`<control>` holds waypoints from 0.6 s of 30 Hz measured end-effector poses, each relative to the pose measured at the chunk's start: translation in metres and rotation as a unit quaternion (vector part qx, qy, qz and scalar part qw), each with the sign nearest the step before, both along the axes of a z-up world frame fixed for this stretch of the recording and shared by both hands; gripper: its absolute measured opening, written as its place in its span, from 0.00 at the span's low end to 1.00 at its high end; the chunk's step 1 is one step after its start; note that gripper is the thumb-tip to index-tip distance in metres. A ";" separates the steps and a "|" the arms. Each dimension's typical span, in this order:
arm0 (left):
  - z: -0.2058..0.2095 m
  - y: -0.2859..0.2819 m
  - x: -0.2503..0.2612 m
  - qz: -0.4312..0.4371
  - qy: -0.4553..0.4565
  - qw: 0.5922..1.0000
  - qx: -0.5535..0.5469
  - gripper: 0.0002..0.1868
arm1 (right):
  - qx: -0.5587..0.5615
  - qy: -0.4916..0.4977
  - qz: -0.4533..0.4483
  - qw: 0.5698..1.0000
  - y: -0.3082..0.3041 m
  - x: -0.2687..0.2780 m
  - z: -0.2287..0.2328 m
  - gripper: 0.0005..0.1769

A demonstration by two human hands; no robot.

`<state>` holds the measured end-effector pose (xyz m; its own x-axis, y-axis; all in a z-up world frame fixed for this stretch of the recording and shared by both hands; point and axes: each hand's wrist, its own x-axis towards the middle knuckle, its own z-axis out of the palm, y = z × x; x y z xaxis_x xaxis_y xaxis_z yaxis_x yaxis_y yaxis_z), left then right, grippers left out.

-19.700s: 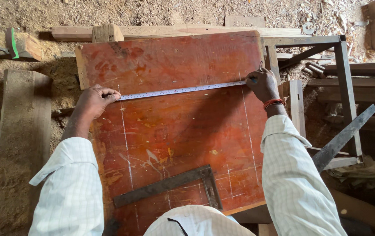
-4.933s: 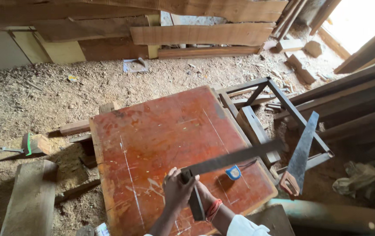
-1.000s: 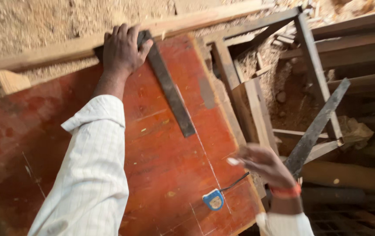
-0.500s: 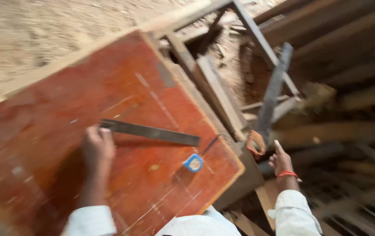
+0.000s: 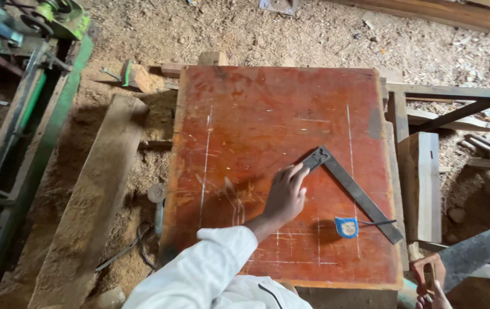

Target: The person measures and marks a wooden plank on a workbench using a tape measure, pencil, and try square. They then use a hand saw to cut the plank along the marked line.

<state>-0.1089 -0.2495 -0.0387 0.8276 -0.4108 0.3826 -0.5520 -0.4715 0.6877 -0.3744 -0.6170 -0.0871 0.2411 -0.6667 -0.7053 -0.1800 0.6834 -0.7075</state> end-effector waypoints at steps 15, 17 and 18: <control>0.054 0.385 -0.093 0.412 0.120 0.888 -0.164 0.09 | -0.502 0.118 0.346 0.784 0.037 -0.013 0.055 0.23; 0.041 0.395 -0.106 0.412 0.127 0.884 -0.183 0.09 | -0.571 0.107 0.373 0.723 0.059 -0.011 0.073 0.22; 0.033 0.392 -0.115 0.397 0.126 0.892 -0.177 0.08 | -0.605 0.095 0.384 0.691 0.069 -0.007 0.082 0.22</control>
<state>-0.2239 0.1429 -0.0055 0.8819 0.4524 0.1330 0.0522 -0.3740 0.9259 -0.3812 -0.5475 -0.0054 0.8311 -0.5227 0.1900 -0.3284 -0.7369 -0.5908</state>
